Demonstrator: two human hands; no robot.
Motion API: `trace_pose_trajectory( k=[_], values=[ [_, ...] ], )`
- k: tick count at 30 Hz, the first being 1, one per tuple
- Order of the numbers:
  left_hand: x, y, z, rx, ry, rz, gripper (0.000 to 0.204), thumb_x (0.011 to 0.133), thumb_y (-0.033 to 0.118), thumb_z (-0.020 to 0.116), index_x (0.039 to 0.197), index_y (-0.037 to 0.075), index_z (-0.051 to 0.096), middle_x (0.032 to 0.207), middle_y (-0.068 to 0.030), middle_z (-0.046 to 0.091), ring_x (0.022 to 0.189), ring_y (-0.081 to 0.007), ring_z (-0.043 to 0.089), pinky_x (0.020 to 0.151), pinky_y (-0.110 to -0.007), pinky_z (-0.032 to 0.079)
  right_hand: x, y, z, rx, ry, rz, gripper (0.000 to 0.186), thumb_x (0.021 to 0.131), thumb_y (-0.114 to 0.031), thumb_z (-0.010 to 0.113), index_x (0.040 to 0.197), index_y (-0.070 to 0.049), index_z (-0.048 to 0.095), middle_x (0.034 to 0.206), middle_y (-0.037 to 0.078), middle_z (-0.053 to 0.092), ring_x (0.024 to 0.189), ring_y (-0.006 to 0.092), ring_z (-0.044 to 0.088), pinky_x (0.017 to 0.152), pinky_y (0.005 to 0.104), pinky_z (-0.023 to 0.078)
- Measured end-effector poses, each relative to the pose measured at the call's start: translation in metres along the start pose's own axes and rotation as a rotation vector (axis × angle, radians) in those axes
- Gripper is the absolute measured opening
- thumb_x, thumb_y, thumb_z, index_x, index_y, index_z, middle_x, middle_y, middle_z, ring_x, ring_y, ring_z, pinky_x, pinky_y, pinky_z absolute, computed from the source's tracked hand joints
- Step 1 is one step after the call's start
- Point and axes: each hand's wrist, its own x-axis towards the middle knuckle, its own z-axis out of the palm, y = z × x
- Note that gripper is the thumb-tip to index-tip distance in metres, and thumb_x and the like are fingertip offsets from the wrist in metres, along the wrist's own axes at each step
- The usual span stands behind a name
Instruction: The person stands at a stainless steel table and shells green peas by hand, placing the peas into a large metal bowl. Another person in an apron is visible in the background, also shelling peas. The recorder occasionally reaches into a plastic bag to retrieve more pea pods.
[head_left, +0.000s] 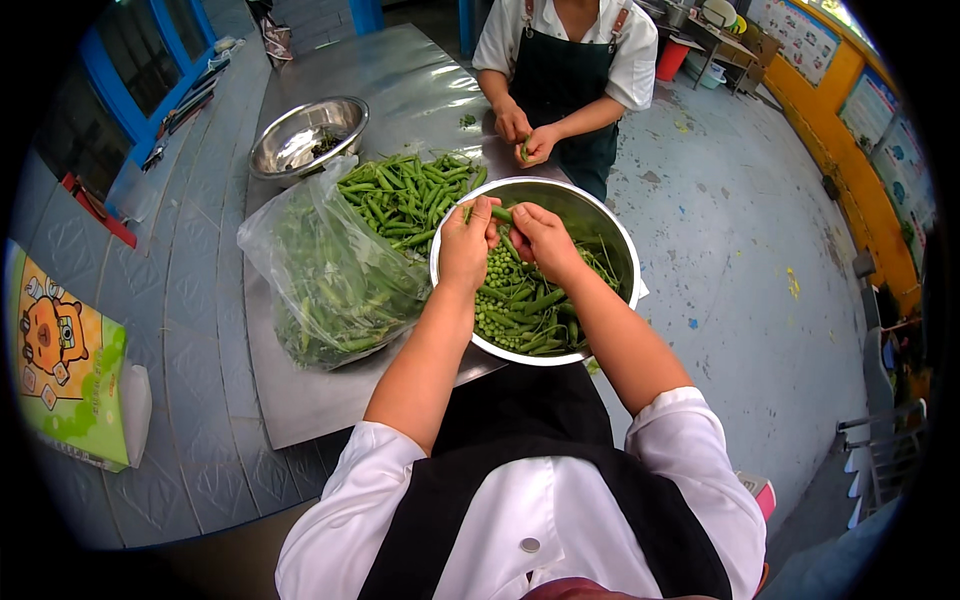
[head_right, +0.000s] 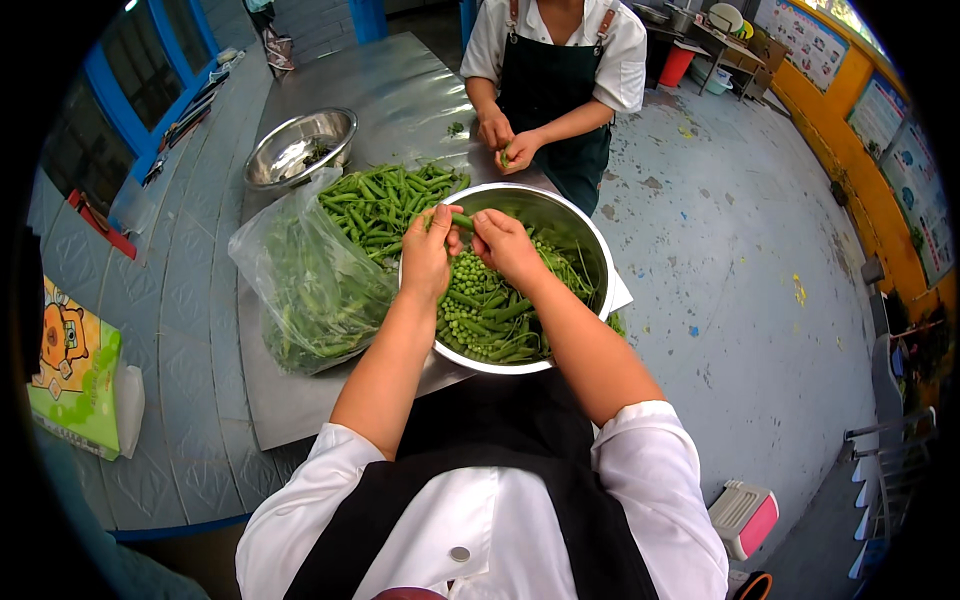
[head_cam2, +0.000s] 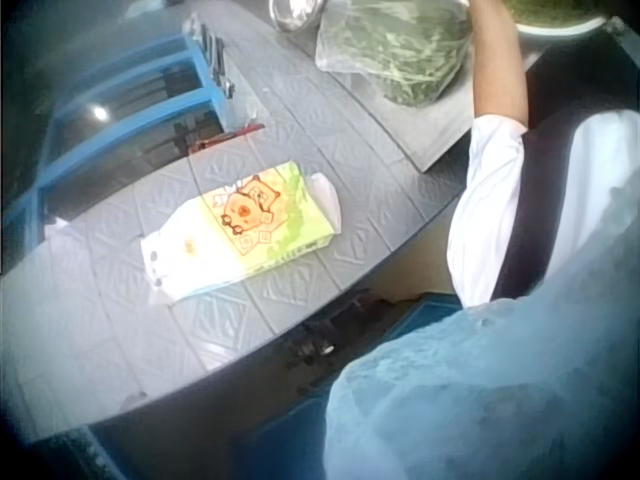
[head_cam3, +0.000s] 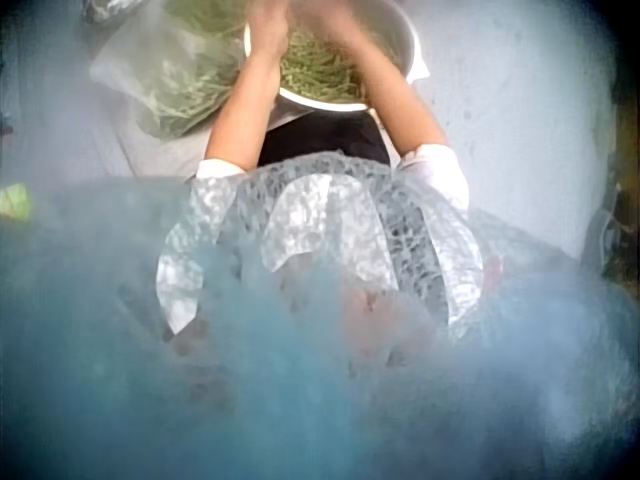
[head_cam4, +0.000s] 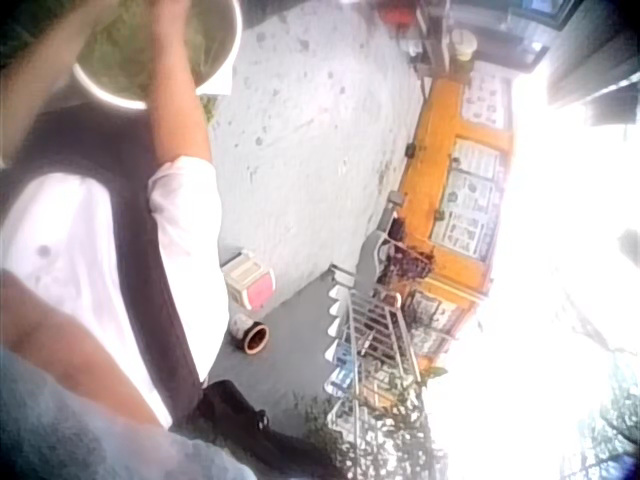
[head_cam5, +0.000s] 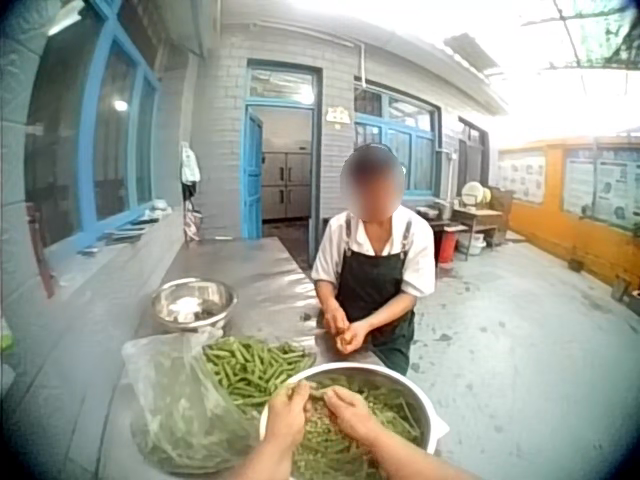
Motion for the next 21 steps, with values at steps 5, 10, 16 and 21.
trace_pose_trajectory(
  k=[5, 10, 16, 21],
  values=[
    [-0.001, 0.003, 0.002, -0.116, -0.031, -0.063, 0.024, 0.089, 0.023, 0.054, 0.092, 0.0, 0.054, 0.069, -0.0029, 0.05, 0.056, -0.0062, 0.041, 0.048, -0.021, 0.033, -0.005, -0.012, -0.009, 0.448, -0.189, 0.228, 0.022, 0.093, -0.028, 0.04, 0.094, -0.008, 0.048, 0.053, 0.001, 0.043, 0.037, 0.009, 0.028, 0.036, 0.0217, 0.022],
    [0.001, -0.004, 0.002, 0.117, 0.052, -0.07, 0.02, 0.088, 0.02, 0.056, 0.092, 0.0, 0.054, 0.066, -0.0009, 0.049, 0.052, -0.0051, 0.039, 0.044, -0.02, 0.03, -0.003, -0.009, 0.0, -0.103, -0.051, 0.056, 0.03, 0.091, -0.035, 0.048, 0.091, -0.005, 0.047, 0.059, 0.001, 0.048, 0.043, 0.0063, 0.037, 0.039, 0.0202, 0.028],
    [0.0, -0.008, 0.0, 0.085, 0.02, -0.061, 0.019, 0.088, 0.02, 0.056, 0.088, 0.001, 0.056, 0.057, 0.0034, 0.045, 0.047, -0.0034, 0.037, 0.041, -0.02, 0.027, 0.0, -0.004, 0.005, -0.187, -0.016, -0.125, 0.025, 0.089, -0.027, 0.053, 0.083, -0.003, 0.049, 0.066, 0.0, 0.05, 0.059, 0.0063, 0.044, 0.05, 0.0211, 0.037],
    [0.0, -0.013, 0.001, 0.404, 0.063, 0.076, 0.019, 0.088, 0.02, 0.054, 0.088, 0.001, 0.058, 0.06, 0.0007, 0.051, 0.049, -0.0055, 0.042, 0.044, -0.021, 0.032, 0.001, 0.003, 0.0, -0.351, 0.074, -0.194, 0.027, 0.092, -0.027, 0.046, 0.084, -0.002, 0.052, 0.062, 0.001, 0.052, 0.055, 0.0073, 0.045, 0.05, 0.0231, 0.039]
  ],
)
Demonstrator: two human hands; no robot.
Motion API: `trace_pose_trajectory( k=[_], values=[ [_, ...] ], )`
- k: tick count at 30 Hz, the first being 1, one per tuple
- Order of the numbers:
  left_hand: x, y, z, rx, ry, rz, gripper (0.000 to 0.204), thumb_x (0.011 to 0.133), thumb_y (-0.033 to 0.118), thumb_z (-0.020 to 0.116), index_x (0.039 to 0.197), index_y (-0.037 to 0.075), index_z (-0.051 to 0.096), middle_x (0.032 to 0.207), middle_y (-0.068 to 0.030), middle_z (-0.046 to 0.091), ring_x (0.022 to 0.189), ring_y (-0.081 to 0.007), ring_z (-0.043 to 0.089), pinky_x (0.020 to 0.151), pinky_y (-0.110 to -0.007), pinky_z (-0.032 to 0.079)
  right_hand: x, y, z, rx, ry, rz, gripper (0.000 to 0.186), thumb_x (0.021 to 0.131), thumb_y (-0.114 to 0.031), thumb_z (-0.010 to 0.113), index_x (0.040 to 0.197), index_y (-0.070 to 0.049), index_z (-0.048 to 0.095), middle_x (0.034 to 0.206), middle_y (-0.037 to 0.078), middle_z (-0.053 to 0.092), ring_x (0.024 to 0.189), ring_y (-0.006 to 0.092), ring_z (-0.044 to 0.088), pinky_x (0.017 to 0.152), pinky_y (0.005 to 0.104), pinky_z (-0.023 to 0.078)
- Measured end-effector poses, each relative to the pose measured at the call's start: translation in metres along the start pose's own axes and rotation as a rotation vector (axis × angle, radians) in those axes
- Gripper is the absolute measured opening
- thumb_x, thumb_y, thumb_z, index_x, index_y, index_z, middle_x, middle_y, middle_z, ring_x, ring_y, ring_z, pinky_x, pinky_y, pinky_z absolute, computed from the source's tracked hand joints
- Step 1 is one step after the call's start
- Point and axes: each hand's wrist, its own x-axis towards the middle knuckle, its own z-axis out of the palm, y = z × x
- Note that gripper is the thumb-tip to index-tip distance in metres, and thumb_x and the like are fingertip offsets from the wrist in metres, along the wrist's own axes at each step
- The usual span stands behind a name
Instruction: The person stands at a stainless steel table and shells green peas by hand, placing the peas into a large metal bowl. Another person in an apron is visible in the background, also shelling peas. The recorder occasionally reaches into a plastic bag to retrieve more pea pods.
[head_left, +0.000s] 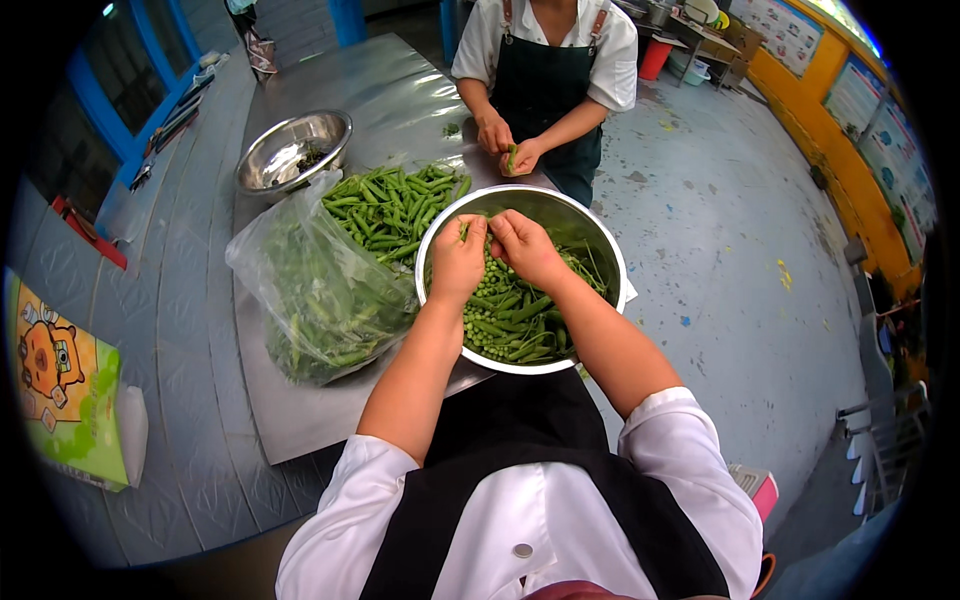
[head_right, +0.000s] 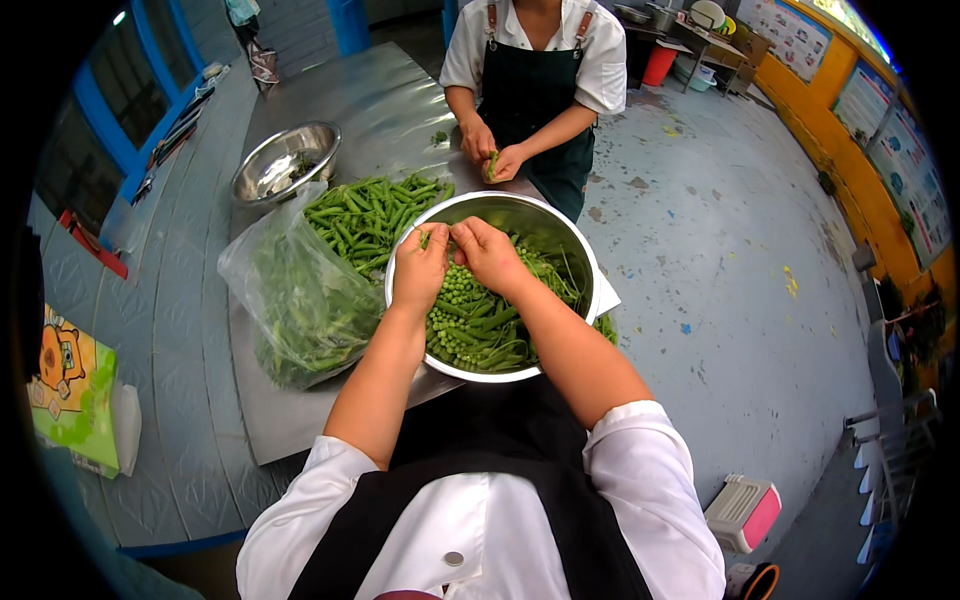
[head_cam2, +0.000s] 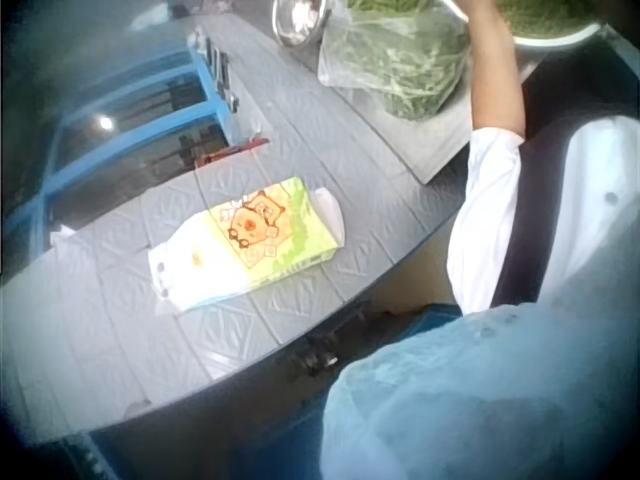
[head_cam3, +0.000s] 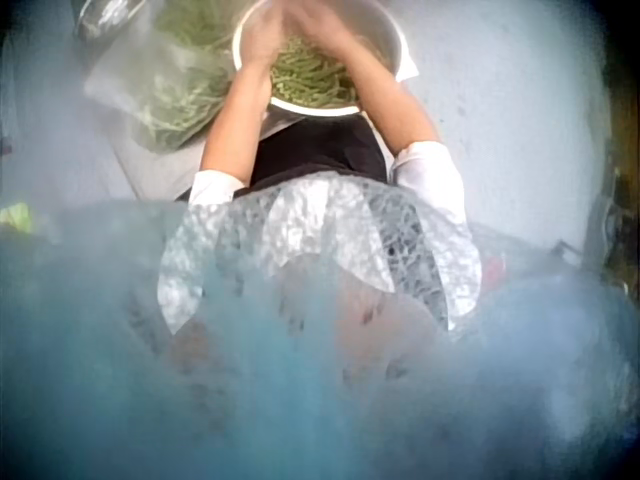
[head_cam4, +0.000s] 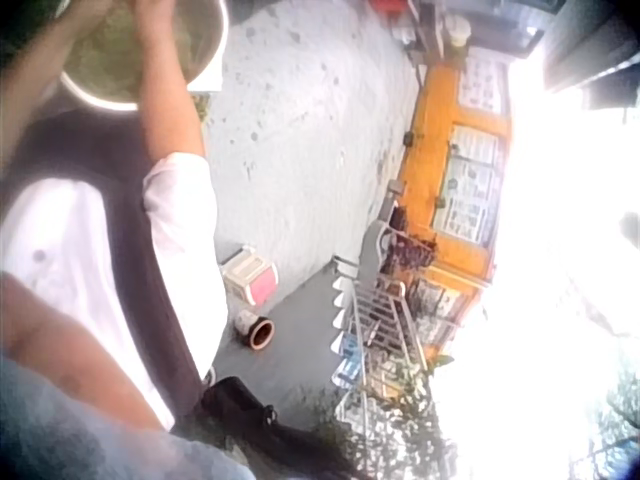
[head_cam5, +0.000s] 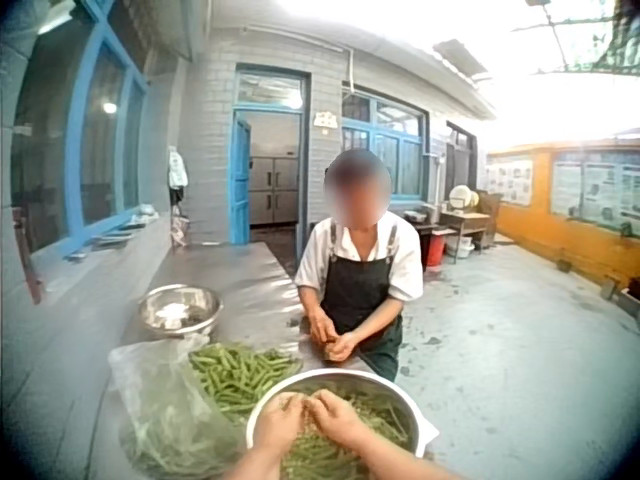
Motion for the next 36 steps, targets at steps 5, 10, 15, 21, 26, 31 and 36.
trace_pose_trajectory(
  k=[5, 10, 15, 21, 26, 31, 36],
  values=[
    [-0.003, 0.005, 0.001, 0.285, 0.042, 0.085, 0.018, 0.088, 0.019, 0.054, 0.088, 0.001, 0.058, 0.065, -0.0023, 0.054, 0.055, -0.0077, 0.045, 0.05, -0.025, 0.037, -0.002, -0.002, -0.001, -0.076, 0.014, -0.001, 0.031, 0.094, -0.03, 0.042, 0.085, -0.002, 0.054, 0.058, 0.001, 0.053, 0.05, 0.0078, 0.045, 0.049, 0.0235, 0.039],
    [-0.001, -0.001, -0.001, 0.019, -0.049, 0.01, 0.017, 0.09, 0.019, 0.051, 0.095, 0.003, 0.055, 0.063, 0.0007, 0.051, 0.052, -0.0049, 0.043, 0.047, -0.02, 0.034, 0.002, -0.008, -0.007, 0.243, -0.053, 0.199, 0.03, 0.094, -0.03, 0.042, 0.087, -0.004, 0.054, 0.06, 0.0, 0.053, 0.049, 0.0065, 0.043, 0.044, 0.0211, 0.036],
    [-0.004, 0.011, -0.001, -0.119, -0.164, -0.126, 0.025, 0.09, 0.014, 0.05, 0.111, -0.001, 0.051, 0.076, -0.0029, 0.055, 0.06, -0.0065, 0.045, 0.05, -0.019, 0.036, 0.005, -0.005, -0.013, 0.215, 0.006, 0.147, 0.026, 0.094, -0.028, 0.043, 0.087, -0.005, 0.053, 0.066, 0.001, 0.054, 0.048, 0.0049, 0.041, 0.043, 0.0185, 0.033],
    [-0.001, 0.013, -0.004, -0.178, -0.217, -0.181, 0.036, 0.088, 0.016, 0.053, 0.119, -0.001, 0.047, 0.082, -0.002, 0.052, 0.066, -0.0066, 0.045, 0.051, -0.019, 0.036, 0.007, 0.002, -0.014, 0.112, 0.068, 0.034, 0.026, 0.093, -0.027, 0.045, 0.088, -0.004, 0.056, 0.065, 0.0, 0.053, 0.05, 0.0049, 0.043, 0.046, 0.0196, 0.035],
    [-0.001, 0.018, -0.003, -0.108, -0.196, -0.264, 0.031, 0.088, 0.022, 0.054, 0.113, 0.003, 0.055, 0.076, 0.001, 0.048, 0.065, -0.0057, 0.043, 0.051, -0.018, 0.035, 0.005, 0.006, -0.012, -0.02, 0.021, 0.037, 0.028, 0.093, -0.027, 0.046, 0.089, -0.003, 0.057, 0.065, -0.002, 0.05, 0.051, 0.0049, 0.043, 0.046, 0.0203, 0.035],
    [0.003, -0.007, -0.006, -0.029, -0.079, 0.022, 0.023, 0.088, 0.022, 0.055, 0.096, 0.002, 0.062, 0.084, -0.0029, 0.058, 0.076, -0.0112, 0.054, 0.06, -0.022, 0.041, 0.0, -0.005, -0.006, 0.172, -0.003, 0.16, 0.029, 0.092, -0.03, 0.046, 0.088, -0.003, 0.057, 0.062, -0.003, 0.046, 0.05, 0.005, 0.042, 0.043, 0.0197, 0.033],
    [-0.002, 0.006, -0.002, 0.397, -0.02, 0.419, 0.016, 0.085, 0.012, 0.057, 0.09, -0.001, 0.062, 0.095, -0.01, 0.062, 0.085, -0.02, 0.059, 0.073, -0.029, 0.045, 0.0, -0.007, -0.009, 0.175, -0.087, 0.202, 0.031, 0.09, -0.034, 0.049, 0.084, -0.004, 0.054, 0.06, -0.003, 0.044, 0.049, 0.0048, 0.041, 0.042, 0.0194, 0.031]
  ],
)
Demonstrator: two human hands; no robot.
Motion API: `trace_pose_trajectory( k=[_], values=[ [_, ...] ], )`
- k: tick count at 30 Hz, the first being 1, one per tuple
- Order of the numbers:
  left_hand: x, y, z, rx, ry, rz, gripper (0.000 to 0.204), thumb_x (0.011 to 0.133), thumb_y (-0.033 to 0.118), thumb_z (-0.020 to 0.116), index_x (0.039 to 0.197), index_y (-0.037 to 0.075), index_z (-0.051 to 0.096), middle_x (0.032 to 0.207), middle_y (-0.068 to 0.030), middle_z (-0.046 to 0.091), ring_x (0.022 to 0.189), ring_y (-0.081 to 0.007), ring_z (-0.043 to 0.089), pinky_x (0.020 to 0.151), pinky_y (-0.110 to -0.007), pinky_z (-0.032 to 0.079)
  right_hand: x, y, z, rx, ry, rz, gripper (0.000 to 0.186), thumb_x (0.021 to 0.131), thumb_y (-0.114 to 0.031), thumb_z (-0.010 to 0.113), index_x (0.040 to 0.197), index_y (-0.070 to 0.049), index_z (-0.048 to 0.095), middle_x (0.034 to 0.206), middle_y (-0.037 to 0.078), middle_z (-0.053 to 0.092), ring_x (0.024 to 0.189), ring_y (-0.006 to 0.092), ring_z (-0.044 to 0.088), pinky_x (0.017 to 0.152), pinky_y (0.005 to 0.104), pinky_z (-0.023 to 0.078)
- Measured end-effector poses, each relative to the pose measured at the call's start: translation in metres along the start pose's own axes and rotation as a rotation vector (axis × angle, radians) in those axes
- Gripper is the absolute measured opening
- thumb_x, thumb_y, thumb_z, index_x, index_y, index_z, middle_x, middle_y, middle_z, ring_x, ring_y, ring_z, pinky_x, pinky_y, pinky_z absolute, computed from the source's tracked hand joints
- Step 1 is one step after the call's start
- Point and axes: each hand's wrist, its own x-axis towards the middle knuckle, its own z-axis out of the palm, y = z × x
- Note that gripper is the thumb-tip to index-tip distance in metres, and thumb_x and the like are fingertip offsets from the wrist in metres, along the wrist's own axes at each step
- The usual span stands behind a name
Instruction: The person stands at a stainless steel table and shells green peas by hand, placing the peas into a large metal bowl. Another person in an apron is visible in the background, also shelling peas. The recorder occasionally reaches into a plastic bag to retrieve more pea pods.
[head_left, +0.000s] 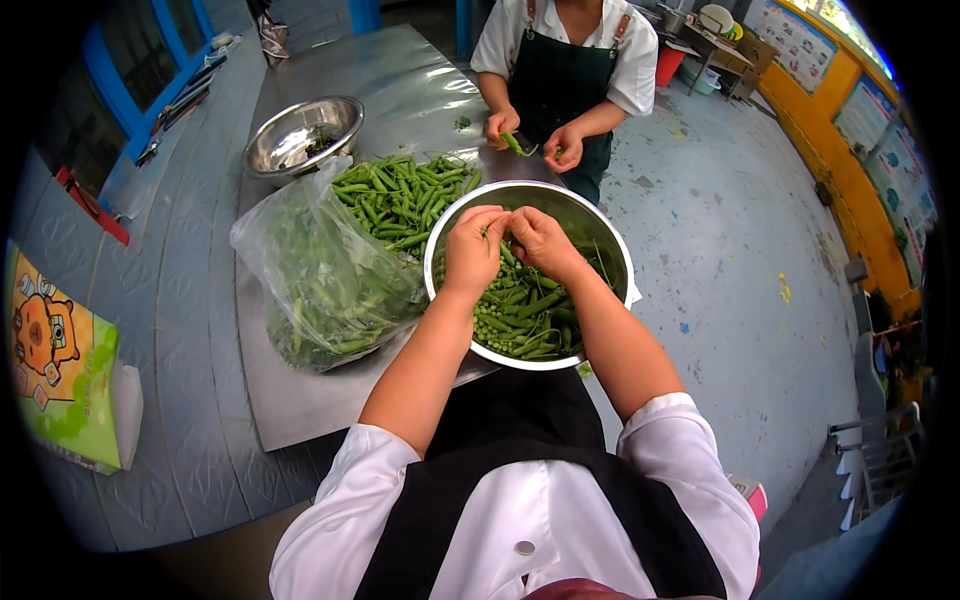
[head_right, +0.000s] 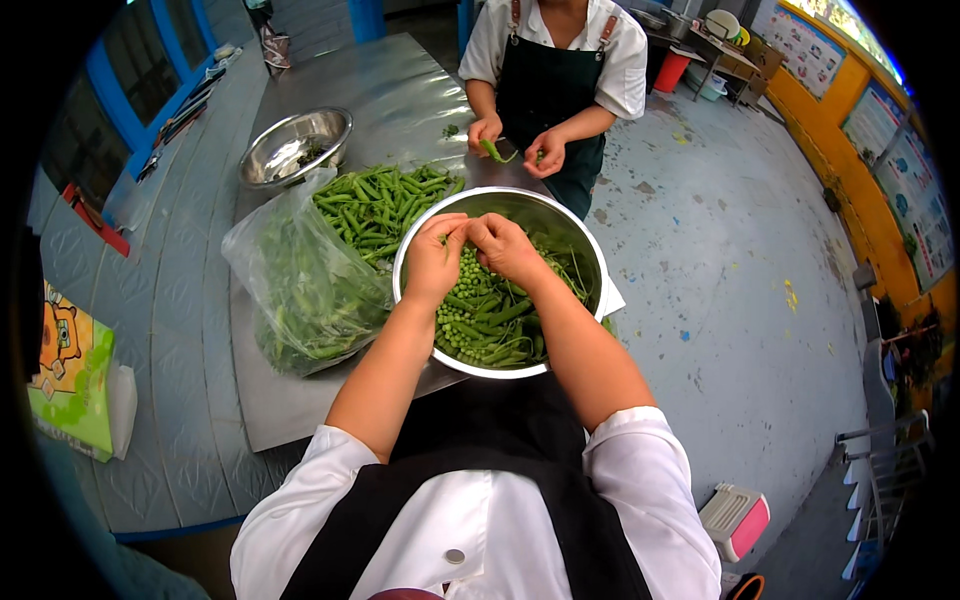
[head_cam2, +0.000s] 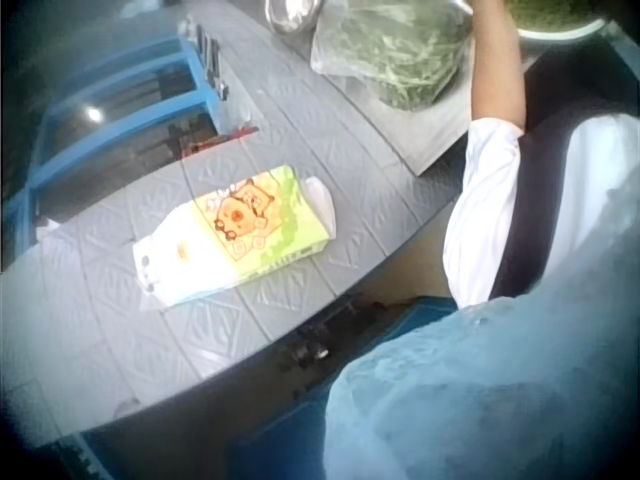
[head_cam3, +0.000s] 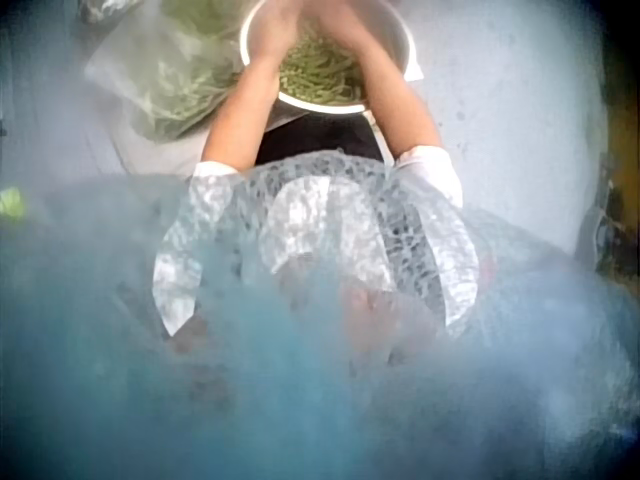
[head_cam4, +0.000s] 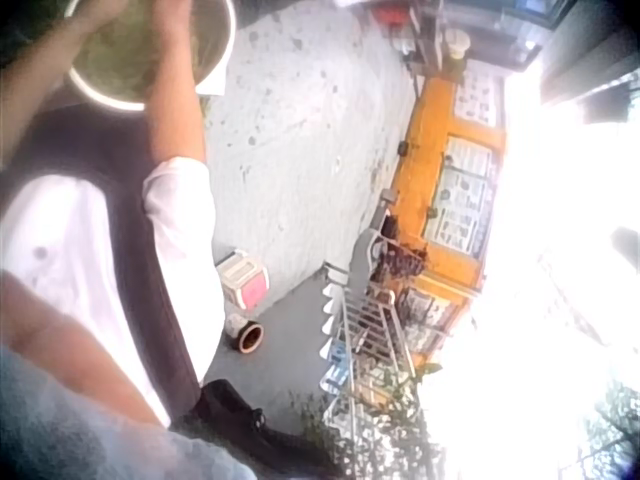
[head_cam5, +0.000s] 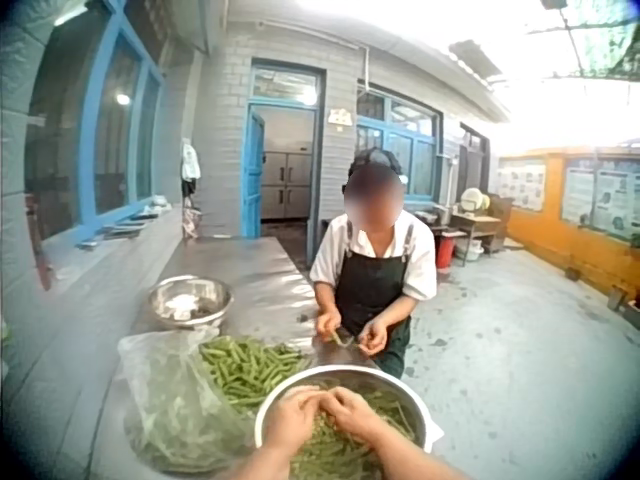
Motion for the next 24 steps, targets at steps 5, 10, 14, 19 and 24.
trace_pose_trajectory(
  k=[5, 10, 14, 19, 24],
  values=[
    [-0.001, 0.011, -0.003, -0.049, 0.075, -0.12, 0.013, 0.084, 0.009, 0.056, 0.088, -0.001, 0.062, 0.089, -0.0113, 0.062, 0.082, -0.0225, 0.059, 0.073, -0.03, 0.046, 0.001, -0.003, 0.003, 0.025, -0.083, 0.038, 0.03, 0.088, -0.033, 0.052, 0.086, -0.002, 0.052, 0.061, -0.001, 0.048, 0.049, 0.0059, 0.042, 0.04, 0.0204, 0.031],
    [-0.002, 0.006, 0.0, 0.066, 0.032, -0.122, 0.011, 0.083, 0.009, 0.057, 0.085, -0.001, 0.062, 0.084, -0.0117, 0.061, 0.075, -0.0246, 0.059, 0.068, -0.032, 0.046, 0.005, 0.014, 0.005, -0.073, -0.017, -0.014, 0.015, 0.083, -0.017, 0.051, 0.086, -0.003, 0.053, 0.063, 0.001, 0.05, 0.048, 0.0077, 0.044, 0.041, 0.0211, 0.032],
    [-0.004, -0.003, 0.005, 0.213, 0.035, -0.001, 0.01, 0.082, 0.008, 0.057, 0.082, -0.001, 0.062, 0.08, -0.0125, 0.06, 0.071, -0.0257, 0.058, 0.064, -0.033, 0.046, 0.005, 0.012, 0.002, 0.074, -0.05, 0.185, 0.012, 0.077, -0.014, 0.051, 0.086, -0.005, 0.053, 0.068, 0.001, 0.052, 0.053, 0.0081, 0.047, 0.044, 0.0202, 0.033],
    [-0.003, -0.003, 0.005, 0.157, 0.074, -0.122, 0.01, 0.082, 0.007, 0.057, 0.082, -0.002, 0.062, 0.079, -0.0131, 0.06, 0.071, -0.0251, 0.058, 0.064, -0.033, 0.046, 0.002, 0.004, 0.01, 0.223, -0.013, 0.255, 0.011, 0.08, -0.017, 0.053, 0.085, -0.006, 0.053, 0.073, 0.0, 0.054, 0.058, 0.0071, 0.048, 0.044, 0.0193, 0.033],
    [-0.001, 0.003, -0.003, 0.144, 0.119, -0.149, 0.009, 0.079, 0.007, 0.058, 0.078, -0.001, 0.062, 0.077, -0.0128, 0.059, 0.069, -0.0281, 0.057, 0.063, -0.036, 0.046, 0.006, 0.018, 0.012, 0.016, -0.066, 0.051, 0.01, 0.083, -0.011, 0.046, 0.086, -0.004, 0.054, 0.068, 0.0, 0.053, 0.054, 0.007, 0.046, 0.044, 0.0218, 0.036]
  ],
)
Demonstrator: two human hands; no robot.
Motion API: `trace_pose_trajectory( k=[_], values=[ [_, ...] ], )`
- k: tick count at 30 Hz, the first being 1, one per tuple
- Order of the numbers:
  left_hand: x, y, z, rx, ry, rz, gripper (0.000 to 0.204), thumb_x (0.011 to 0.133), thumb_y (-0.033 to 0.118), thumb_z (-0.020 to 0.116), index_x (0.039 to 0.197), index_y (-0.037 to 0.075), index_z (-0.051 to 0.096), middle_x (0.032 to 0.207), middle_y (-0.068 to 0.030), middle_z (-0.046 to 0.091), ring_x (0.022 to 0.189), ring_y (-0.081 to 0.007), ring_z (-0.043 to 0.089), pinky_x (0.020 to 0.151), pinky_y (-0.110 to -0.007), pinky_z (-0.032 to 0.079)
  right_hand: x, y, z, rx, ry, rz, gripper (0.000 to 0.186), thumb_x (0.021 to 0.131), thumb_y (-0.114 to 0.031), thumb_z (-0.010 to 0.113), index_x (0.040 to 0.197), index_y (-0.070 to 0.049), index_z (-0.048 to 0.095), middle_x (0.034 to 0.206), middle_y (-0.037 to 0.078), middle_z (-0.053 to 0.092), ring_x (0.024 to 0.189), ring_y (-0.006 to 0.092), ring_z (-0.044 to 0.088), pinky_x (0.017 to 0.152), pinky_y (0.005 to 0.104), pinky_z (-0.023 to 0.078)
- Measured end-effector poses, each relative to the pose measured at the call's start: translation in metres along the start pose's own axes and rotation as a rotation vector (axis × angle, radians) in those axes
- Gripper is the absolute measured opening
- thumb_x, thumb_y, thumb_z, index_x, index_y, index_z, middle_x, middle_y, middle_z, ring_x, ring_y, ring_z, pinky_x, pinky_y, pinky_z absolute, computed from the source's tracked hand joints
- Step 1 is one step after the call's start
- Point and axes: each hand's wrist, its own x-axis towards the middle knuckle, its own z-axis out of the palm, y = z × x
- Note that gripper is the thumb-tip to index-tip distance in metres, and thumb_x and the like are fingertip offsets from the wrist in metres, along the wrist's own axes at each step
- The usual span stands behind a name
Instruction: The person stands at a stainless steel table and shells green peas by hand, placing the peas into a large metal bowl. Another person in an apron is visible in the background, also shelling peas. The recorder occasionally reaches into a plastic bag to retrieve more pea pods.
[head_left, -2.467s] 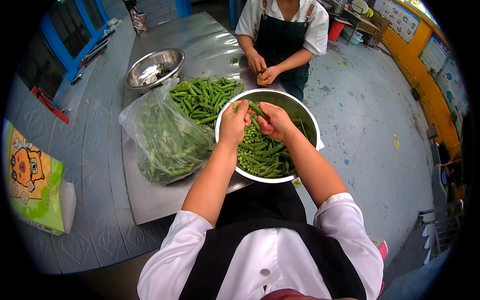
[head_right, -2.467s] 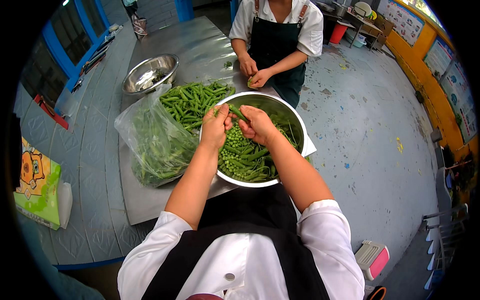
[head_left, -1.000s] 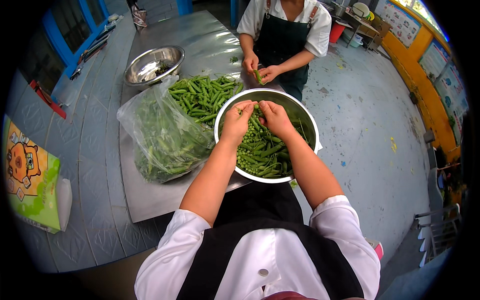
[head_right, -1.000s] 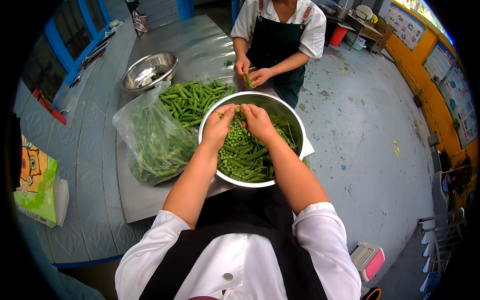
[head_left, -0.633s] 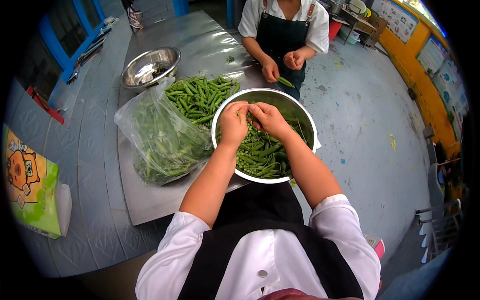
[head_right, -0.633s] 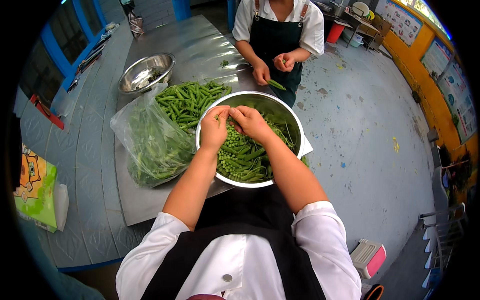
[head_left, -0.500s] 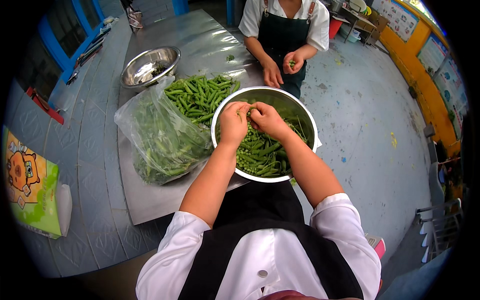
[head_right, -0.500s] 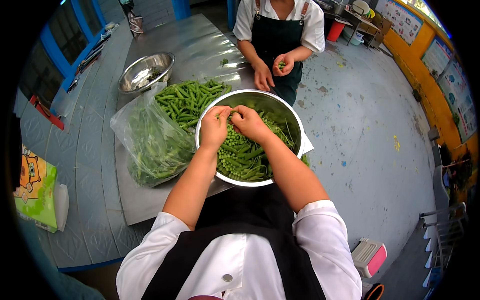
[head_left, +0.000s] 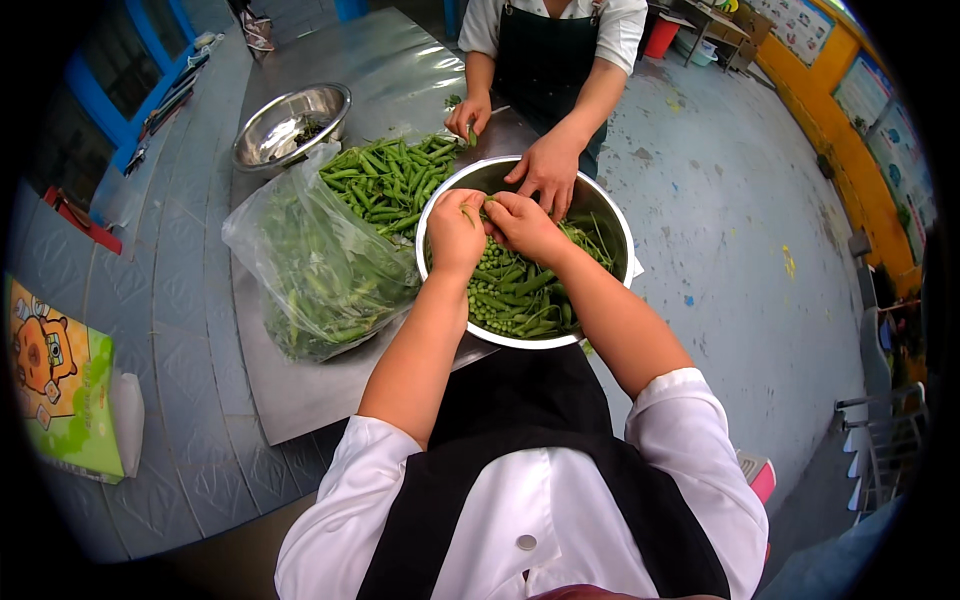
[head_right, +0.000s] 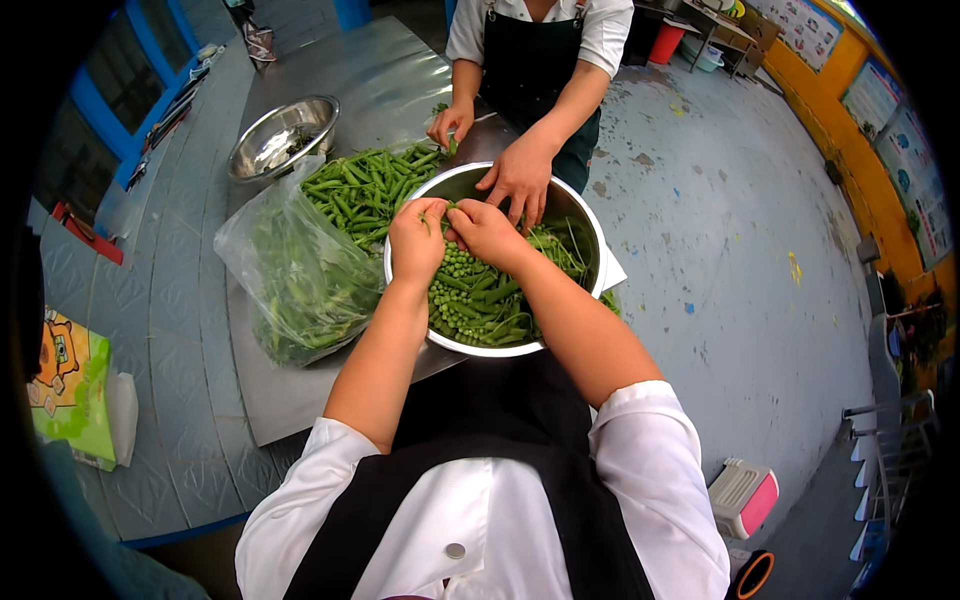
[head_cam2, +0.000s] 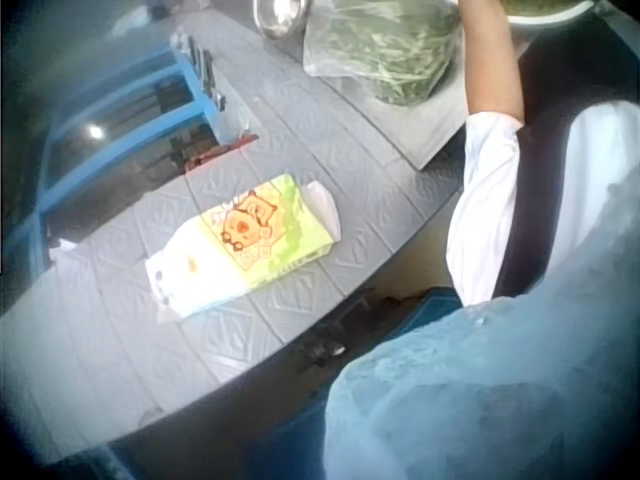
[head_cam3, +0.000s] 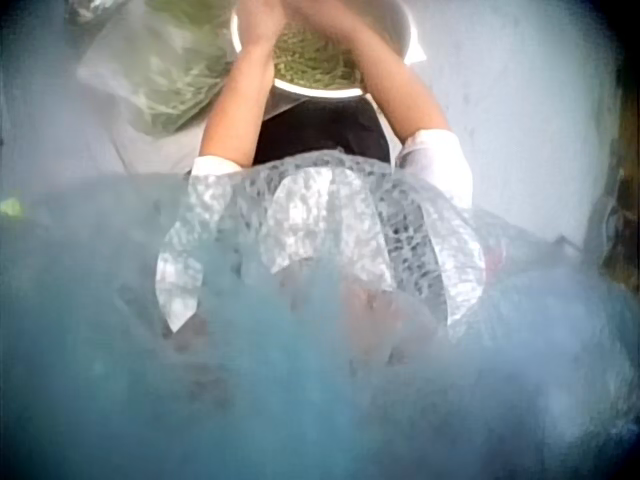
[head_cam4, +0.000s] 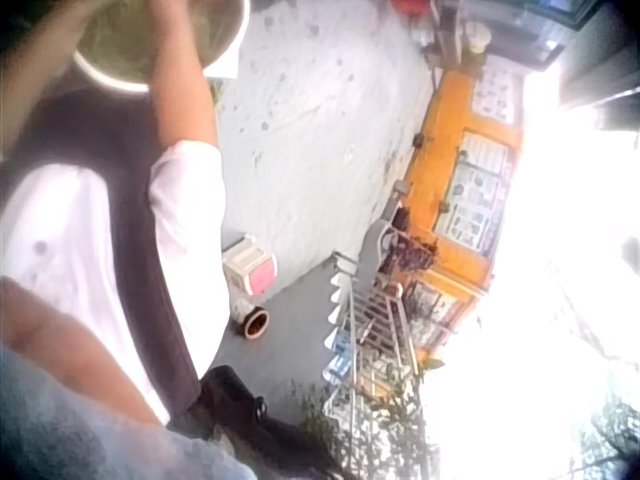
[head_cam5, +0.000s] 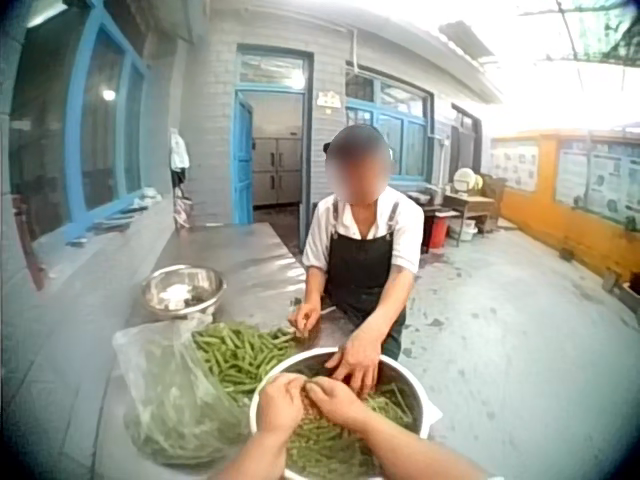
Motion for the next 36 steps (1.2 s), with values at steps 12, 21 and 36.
trace_pose_trajectory(
  k=[12, 21, 36],
  values=[
    [0.0, -0.013, 0.007, 0.035, -0.001, -0.023, 0.011, 0.081, 0.01, 0.059, 0.081, -0.001, 0.062, 0.08, -0.0139, 0.06, 0.071, -0.0274, 0.058, 0.065, -0.035, 0.046, -0.002, -0.005, -0.002, 0.051, 0.055, 0.189, 0.015, 0.08, -0.011, 0.052, 0.091, -0.001, 0.056, 0.075, 0.005, 0.059, 0.06, 0.0085, 0.05, 0.053, 0.0228, 0.04],
    [0.002, -0.015, 0.005, 0.005, 0.028, -0.04, 0.01, 0.079, 0.009, 0.059, 0.079, -0.001, 0.062, 0.076, -0.0147, 0.059, 0.071, -0.0305, 0.057, 0.064, -0.037, 0.045, 0.0, 0.002, -0.002, -0.022, -0.019, 0.094, 0.014, 0.078, -0.004, 0.047, 0.09, -0.001, 0.052, 0.072, 0.004, 0.056, 0.053, 0.0082, 0.047, 0.043, 0.0211, 0.036],
    [0.006, -0.016, 0.005, 0.01, 0.156, 0.094, 0.018, 0.088, 0.015, 0.052, 0.087, -0.001, 0.06, 0.078, -0.0104, 0.062, 0.068, -0.0202, 0.059, 0.059, -0.029, 0.045, 0.002, 0.025, 0.005, -0.712, -0.049, -0.04, 0.027, 0.071, -0.013, 0.055, 0.093, 0.0, 0.061, 0.08, 0.014, 0.063, 0.075, 0.0277, 0.061, 0.069, 0.0318, 0.047]
  ],
)
